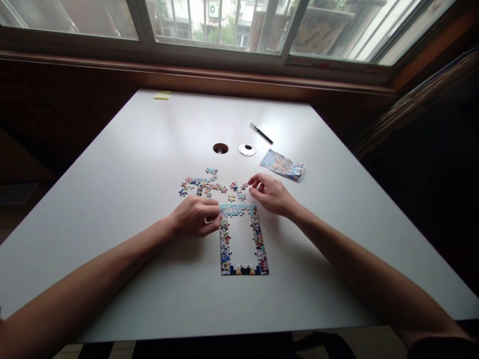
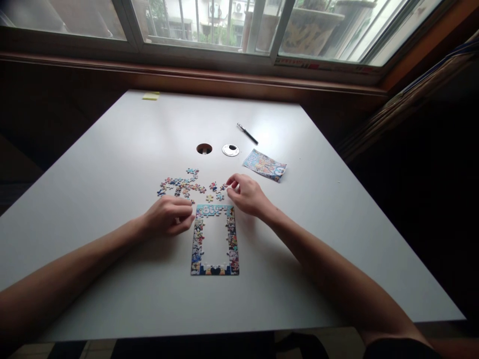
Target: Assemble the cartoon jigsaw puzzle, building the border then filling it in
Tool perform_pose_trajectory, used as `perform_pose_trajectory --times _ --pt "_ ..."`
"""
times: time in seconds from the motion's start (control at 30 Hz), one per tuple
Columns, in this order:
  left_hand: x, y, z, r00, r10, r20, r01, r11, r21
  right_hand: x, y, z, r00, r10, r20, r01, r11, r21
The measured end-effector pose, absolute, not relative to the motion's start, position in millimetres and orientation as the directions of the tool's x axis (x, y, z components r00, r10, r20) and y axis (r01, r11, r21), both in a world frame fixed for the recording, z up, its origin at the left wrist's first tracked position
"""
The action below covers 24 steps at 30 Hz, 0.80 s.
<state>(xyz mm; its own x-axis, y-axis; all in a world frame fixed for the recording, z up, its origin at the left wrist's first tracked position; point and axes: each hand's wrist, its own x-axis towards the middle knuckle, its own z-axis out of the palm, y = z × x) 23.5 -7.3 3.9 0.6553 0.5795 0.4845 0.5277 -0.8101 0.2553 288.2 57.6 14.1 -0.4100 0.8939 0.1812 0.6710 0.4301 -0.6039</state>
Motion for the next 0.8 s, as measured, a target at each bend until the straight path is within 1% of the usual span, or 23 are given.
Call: perform_pose_trajectory --times 0.07,0.13,0.17,0.23,0.3,0.4,0.53,0.6,0.7,0.8 --pt "15 1 4 0.501 0.649 0.573 0.674 -0.707 0.212 284 68 21 -0.468 0.872 0.141 0.7 0.463 -0.544" --pt "5 11 2 0.365 0.703 0.611 0.799 -0.574 0.182 279 74 22 -0.463 0.87 0.17 0.7 0.476 -0.531" --pt "0 16 1 0.324 0.73 0.602 0.84 -0.515 0.172 278 75 20 -0.422 0.88 0.219 0.694 0.469 -0.547" --pt "-8 25 -3 0.297 0.779 0.552 0.88 -0.448 0.159 276 76 12 -0.352 0.876 0.329 0.659 0.481 -0.578" --pt "-12 29 -7 0.302 0.814 0.496 0.886 -0.432 0.169 277 76 2 -0.367 0.848 0.383 0.598 0.531 -0.601" --pt "-13 30 -9 0.313 0.828 0.465 0.875 -0.442 0.198 280 76 -8 -0.434 0.806 0.403 0.531 0.59 -0.608" --pt "-12 28 -6 0.316 0.811 0.492 0.861 -0.463 0.21 281 78 -9 -0.469 0.78 0.414 0.517 0.622 -0.588" --pt "-12 28 -3 0.307 0.792 0.527 0.853 -0.474 0.217 281 77 -8 -0.48 0.757 0.444 0.509 0.652 -0.562" --pt "-9 24 -2 0.322 0.711 0.625 0.78 -0.573 0.25 280 71 -5 -0.525 0.665 0.531 0.47 0.747 -0.47" --pt "-2 17 -3 0.405 0.577 0.709 0.622 -0.743 0.248 276 60 -1 -0.64 0.486 0.595 0.366 0.874 -0.32"
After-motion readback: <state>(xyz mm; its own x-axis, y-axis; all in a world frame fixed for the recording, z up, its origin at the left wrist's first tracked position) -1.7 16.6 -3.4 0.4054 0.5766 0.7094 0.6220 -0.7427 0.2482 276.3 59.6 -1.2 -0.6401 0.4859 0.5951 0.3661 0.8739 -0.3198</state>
